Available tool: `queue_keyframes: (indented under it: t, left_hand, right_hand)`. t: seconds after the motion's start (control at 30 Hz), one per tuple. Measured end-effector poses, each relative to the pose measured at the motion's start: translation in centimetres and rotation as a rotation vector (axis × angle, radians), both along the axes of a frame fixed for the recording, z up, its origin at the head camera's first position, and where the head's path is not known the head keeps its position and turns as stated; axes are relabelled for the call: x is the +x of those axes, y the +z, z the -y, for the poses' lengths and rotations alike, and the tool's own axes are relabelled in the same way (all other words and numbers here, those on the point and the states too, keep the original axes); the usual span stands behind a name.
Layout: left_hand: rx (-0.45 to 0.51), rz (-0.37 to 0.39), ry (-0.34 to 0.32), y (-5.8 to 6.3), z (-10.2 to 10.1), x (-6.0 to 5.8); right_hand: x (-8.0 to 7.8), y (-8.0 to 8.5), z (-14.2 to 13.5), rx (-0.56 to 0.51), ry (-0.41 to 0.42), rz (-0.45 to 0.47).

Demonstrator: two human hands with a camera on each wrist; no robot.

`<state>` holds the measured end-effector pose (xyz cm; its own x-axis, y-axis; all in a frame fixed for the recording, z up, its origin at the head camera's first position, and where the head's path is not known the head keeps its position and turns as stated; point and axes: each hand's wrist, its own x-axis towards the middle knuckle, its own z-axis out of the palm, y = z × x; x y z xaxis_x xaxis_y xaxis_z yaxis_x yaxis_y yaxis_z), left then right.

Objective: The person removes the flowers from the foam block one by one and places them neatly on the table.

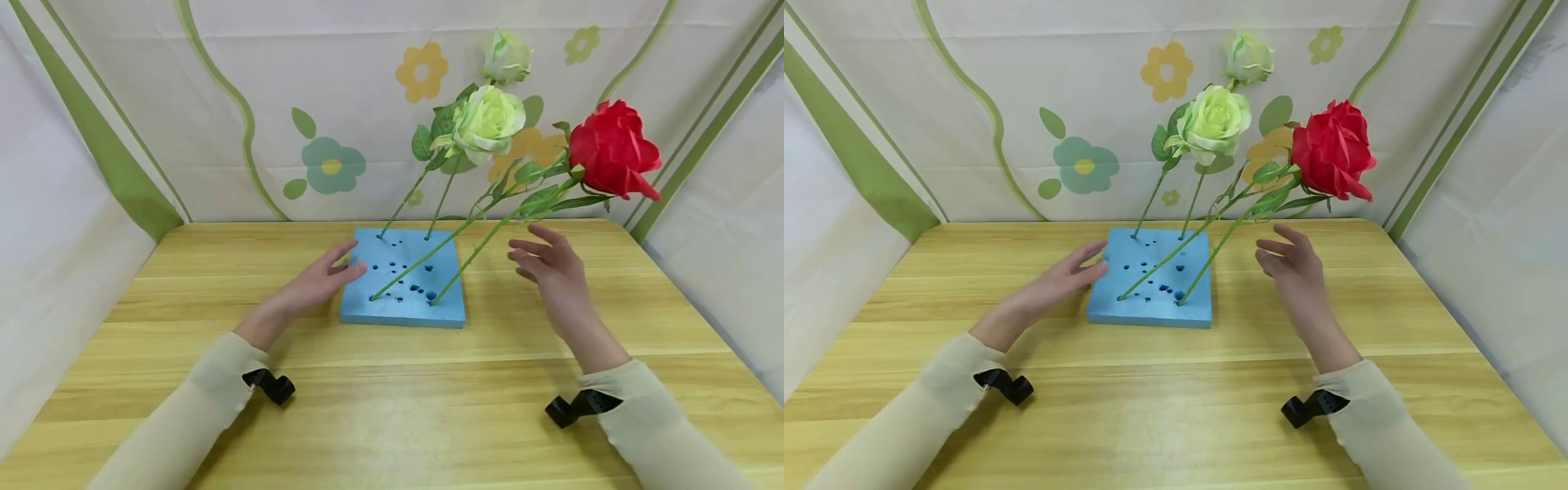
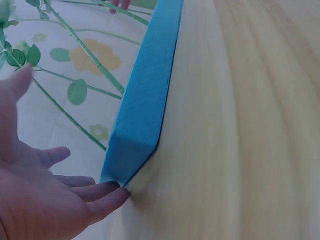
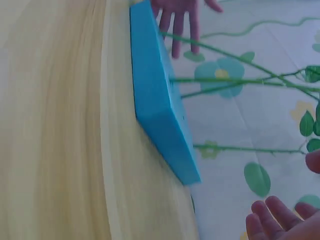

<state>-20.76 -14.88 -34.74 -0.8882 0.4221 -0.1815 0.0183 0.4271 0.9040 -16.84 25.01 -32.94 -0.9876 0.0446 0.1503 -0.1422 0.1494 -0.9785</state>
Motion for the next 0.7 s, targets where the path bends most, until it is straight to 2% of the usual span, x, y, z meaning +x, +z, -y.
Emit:
queue_keyframes:
  t: [0.1,0.27,0.5,0.7]
  left_hand:
    - [-0.023,0.019,-0.009,-0.5,-0.4,0.1]
    - [-0.052,0.016,-0.026,-1.0,-0.5,0.2]
    - [-0.07,0.003,-0.059,-1.3,-0.4,0.1]
    - [-0.157,-0.054,-0.066,-1.5,-0.6,0.0]
  right_hand:
    - [0.3,-0.1,1.6,-0.135,0.049,0.009]
    - [0.7,-0.2,3.7,-0.269,0.102,0.054]
    - [1.1,-0.4,5.4,-0.325,0.172,0.087]
    - [1.2,-0.6,6.2,-0.346,0.2,0.097]
